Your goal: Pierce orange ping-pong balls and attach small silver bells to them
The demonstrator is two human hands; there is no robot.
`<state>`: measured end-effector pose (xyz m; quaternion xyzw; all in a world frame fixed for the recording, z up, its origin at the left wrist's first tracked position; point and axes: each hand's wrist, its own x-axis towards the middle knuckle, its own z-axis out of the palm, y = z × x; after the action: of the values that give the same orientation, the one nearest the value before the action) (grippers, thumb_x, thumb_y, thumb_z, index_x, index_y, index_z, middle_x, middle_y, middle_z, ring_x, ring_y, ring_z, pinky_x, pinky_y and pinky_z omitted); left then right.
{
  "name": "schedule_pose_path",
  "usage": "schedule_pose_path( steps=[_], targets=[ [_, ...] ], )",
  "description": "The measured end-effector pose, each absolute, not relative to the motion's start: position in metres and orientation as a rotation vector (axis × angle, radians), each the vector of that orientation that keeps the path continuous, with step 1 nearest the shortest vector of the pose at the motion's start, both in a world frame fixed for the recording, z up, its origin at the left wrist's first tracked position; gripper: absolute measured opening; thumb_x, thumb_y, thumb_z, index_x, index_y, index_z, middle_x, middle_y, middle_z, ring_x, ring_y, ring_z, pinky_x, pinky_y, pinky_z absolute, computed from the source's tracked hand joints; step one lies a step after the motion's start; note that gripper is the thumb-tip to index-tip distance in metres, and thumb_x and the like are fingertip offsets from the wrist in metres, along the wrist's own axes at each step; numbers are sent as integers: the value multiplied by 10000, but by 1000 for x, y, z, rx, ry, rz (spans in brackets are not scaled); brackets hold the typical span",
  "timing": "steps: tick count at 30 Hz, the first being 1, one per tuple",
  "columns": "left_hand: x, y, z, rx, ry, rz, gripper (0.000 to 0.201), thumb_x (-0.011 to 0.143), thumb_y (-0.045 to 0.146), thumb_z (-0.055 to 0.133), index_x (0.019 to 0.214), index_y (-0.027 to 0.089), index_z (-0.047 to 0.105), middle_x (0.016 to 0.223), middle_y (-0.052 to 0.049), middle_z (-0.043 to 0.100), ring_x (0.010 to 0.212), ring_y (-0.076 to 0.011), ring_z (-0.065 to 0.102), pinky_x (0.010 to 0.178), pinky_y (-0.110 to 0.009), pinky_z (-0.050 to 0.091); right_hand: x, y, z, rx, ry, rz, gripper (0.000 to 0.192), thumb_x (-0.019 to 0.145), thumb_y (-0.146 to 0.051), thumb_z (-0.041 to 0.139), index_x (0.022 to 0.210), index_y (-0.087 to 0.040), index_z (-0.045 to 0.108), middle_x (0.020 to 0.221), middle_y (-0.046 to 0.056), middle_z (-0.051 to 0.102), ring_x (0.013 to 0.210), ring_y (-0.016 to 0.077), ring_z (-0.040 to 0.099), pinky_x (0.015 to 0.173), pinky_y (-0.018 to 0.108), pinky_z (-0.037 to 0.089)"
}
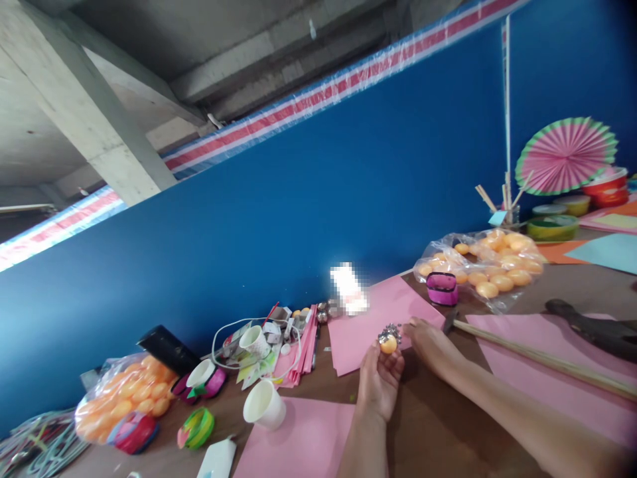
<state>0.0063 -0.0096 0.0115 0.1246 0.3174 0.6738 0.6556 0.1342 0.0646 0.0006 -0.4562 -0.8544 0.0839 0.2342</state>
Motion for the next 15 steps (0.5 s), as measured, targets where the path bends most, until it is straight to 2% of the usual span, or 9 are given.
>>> schedule_pose_path(
  steps=[8, 15],
  targets=[
    [6, -11, 14, 306, 751, 1531, 202, 730, 279, 569, 843, 114, 596, 797, -85, 640, 691, -118, 609, 678, -227, 496, 135, 61, 6, -1385, -2375, 123, 215, 791, -93, 404, 856, -193, 583, 857, 65, 572, 818, 180, 498, 601, 230, 336],
    [5, -10, 14, 304, 714, 1549, 217, 732, 297, 573, 863, 125, 587, 806, -81, 644, 720, -128, 614, 733, -258, 490, 136, 61, 4, -1435, -2378, 37, 211, 791, -80, 402, 855, -188, 572, 849, 82, 578, 798, 190, 515, 561, 235, 314]
  ],
)
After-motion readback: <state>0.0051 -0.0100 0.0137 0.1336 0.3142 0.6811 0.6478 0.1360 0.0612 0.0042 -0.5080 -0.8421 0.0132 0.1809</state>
